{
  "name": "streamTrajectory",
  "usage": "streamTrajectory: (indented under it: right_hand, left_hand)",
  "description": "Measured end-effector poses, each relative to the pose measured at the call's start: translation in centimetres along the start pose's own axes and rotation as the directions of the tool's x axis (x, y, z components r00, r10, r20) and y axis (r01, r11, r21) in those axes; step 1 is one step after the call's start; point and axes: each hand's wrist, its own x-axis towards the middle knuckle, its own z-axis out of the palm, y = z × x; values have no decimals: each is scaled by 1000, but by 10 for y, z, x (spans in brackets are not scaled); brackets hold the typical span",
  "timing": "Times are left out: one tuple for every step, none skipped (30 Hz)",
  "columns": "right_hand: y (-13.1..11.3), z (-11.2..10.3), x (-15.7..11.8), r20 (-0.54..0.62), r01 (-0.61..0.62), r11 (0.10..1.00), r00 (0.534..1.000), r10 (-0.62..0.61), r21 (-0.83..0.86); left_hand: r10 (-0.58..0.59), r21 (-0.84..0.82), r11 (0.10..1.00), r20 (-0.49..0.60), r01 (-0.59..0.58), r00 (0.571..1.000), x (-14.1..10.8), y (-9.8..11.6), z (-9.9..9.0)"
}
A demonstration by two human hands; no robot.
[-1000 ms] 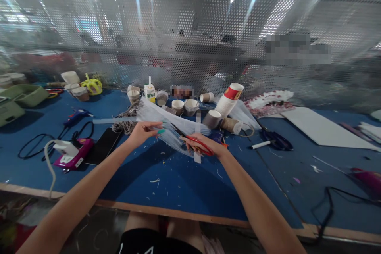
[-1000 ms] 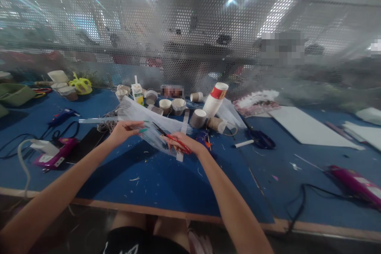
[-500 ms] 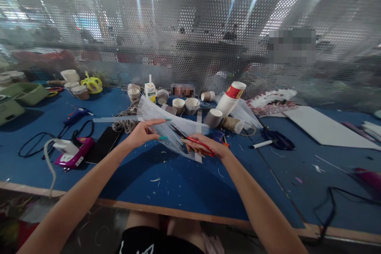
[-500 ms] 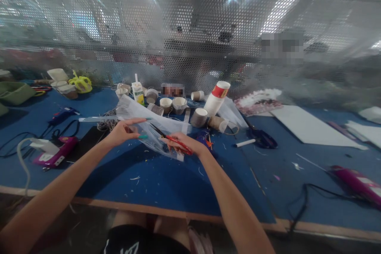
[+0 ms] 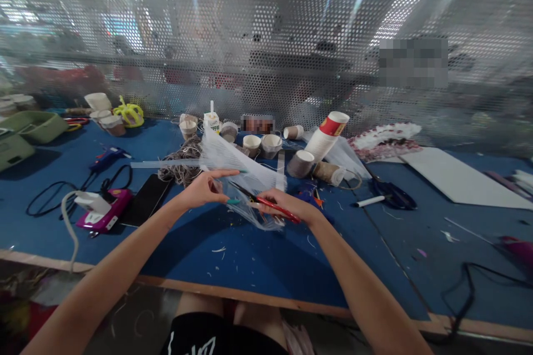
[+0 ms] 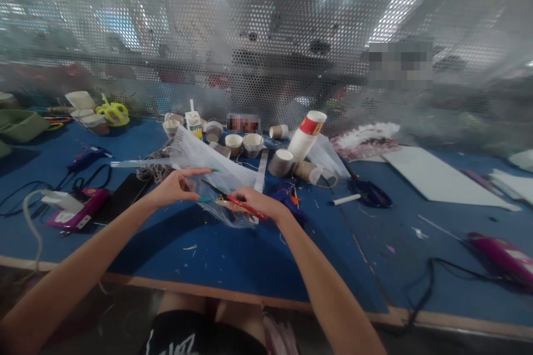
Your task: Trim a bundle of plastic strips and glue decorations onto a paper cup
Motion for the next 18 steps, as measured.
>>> streamTrajectory:
  right_hand:
    - [0, 0, 0, 3, 0, 1000, 1000, 0, -4]
    - [1, 0, 1, 5, -1, 1000, 1000, 1, -8]
    - [1, 0, 1, 8, -3, 1000, 1000, 3, -13]
    - [1, 1, 1, 9, -5, 1000, 1000, 5, -18]
    - [1, 1, 2, 9, -4, 1000, 1000, 5, -24]
    - [1, 2, 2, 9, -1, 1000, 1000, 1, -30]
    - [0, 3, 2, 8, 4, 999, 1000, -4, -35]
    - [-1, 3, 2, 5, 10, 999, 1000, -9, -38]
    - [-1, 4, 2, -1, 14, 999, 1000, -14, -39]
    - [-2, 5, 2, -6, 16, 999, 1000, -16, -37]
    - [-3, 5, 2, -12, 14, 999, 1000, -14, -35]
    - [-4, 5, 2, -17, 8, 999, 1000, -8, -37]
    - [-5, 6, 2, -23, -3, 999, 1000, 2, -46]
    - [-5, 6, 2, -25, -19, 998, 1000, 17, -59]
    - [-5, 6, 2, -25, -37, 997, 999, 35, -75]
    - [-5, 6, 2, -25, -51, 995, 998, 49, -91]
    - [-5, 5, 2, -25, -58, 993, 998, 56, -102]
    - [-5, 5, 2, -25, -59, 992, 998, 56, -107]
  left_hand:
    - [-3, -6, 1000, 19, 3, 1000, 0, 1, 0]
    - [-6, -10, 1000, 36, 6, 999, 0, 1, 0]
    - [-8, -11, 1000, 47, 8, 999, 0, 1, 0]
    - [-10, -11, 1000, 55, 11, 998, 0, 1, 0]
    - [-12, -10, 1000, 60, 13, 998, 0, 1, 0]
    - [-14, -10, 1000, 64, 15, 998, 0, 1, 0]
    - [-17, -10, 1000, 67, 17, 998, 0, 1, 0]
    - [-18, -12, 1000, 71, 19, 997, 0, 1, 0]
    - [-18, -15, 1000, 75, 19, 997, 0, 0, 0]
    - [-16, -19, 1000, 77, 17, 997, 0, 0, 0]
    - [-13, -21, 1000, 77, 15, 997, 0, -1, 0]
    - [-10, -21, 1000, 78, 12, 997, 0, -1, 0]
    - [-8, -19, 1000, 80, 9, 997, 0, -1, 0]
    - [-6, -14, 1000, 81, 7, 997, 0, -1, 0]
    - [-5, -7, 1000, 81, 5, 997, 0, -1, 0]
    - [-4, 2, 1000, 83, 4, 997, 0, -1, 0]
    - [-4, 11, 1000, 85, 3, 996, 0, -1, 0]
    - [-4, 18, 1000, 88, 2, 996, 0, -1, 0]
